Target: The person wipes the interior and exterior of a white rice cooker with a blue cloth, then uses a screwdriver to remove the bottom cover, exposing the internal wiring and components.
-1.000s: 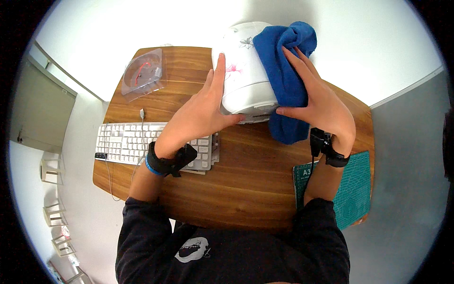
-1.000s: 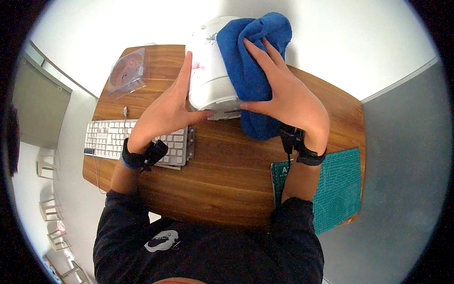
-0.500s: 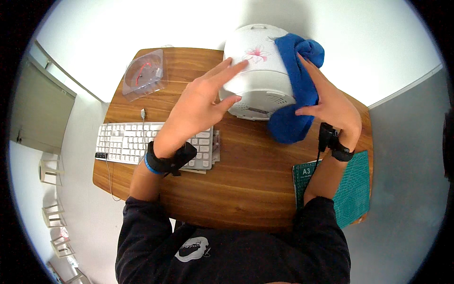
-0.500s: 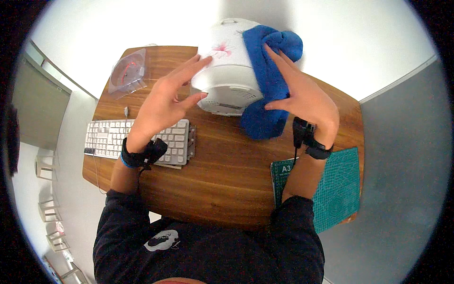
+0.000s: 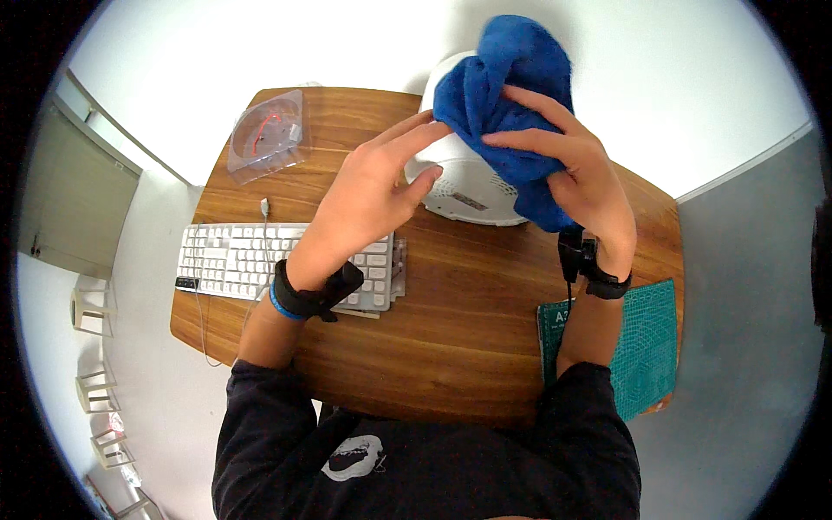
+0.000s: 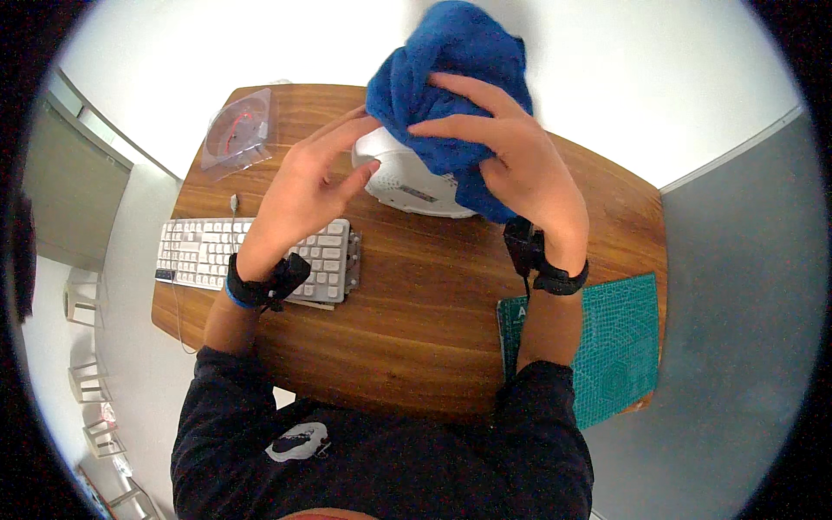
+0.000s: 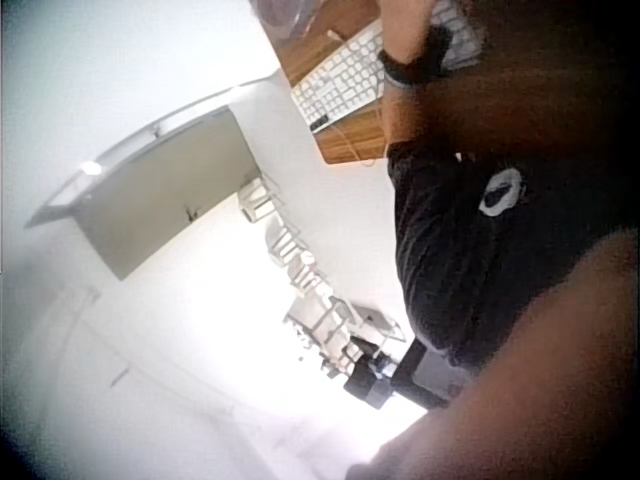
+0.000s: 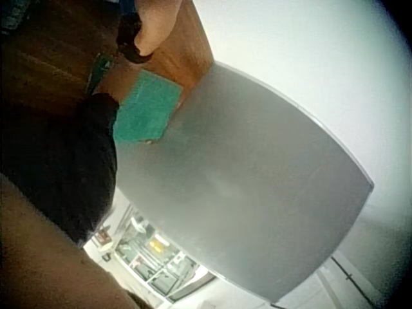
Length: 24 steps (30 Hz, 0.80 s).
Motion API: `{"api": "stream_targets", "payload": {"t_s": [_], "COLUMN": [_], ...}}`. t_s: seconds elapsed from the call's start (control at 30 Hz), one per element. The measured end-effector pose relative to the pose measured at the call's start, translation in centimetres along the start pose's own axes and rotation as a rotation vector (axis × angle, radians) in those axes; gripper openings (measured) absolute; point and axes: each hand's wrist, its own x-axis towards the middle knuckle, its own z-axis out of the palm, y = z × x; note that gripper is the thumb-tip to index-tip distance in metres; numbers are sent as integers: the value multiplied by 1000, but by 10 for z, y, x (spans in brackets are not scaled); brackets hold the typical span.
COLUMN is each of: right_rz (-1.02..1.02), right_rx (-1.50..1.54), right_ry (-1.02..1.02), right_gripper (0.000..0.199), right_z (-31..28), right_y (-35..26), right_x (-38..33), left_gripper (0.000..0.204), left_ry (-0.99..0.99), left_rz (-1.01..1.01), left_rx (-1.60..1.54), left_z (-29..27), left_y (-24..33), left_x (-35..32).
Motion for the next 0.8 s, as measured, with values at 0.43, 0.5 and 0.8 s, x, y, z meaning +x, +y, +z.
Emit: {"api": "stream_targets", "payload": {"t_s": [0.43,0.5,0.8], "right_rz": [389,506,283], "right_rx": [189,199,-20], "right_ry": [31,8,-178], "right_gripper": [88,90,95], "right_z": [-14,-15,-18], "right_y": [20,17,-2], "right_x": [-12,-11,-16], "left_gripper": [84,85,75], "left_ry": [-260,-269,-168], "left_rz": [-265,-259,-215], "left_rx": [-269,-168,-70], "left_z": [13,17,-10], "left_y": [-45,-55,-51], "left_x": [-7,-10,-3]}}
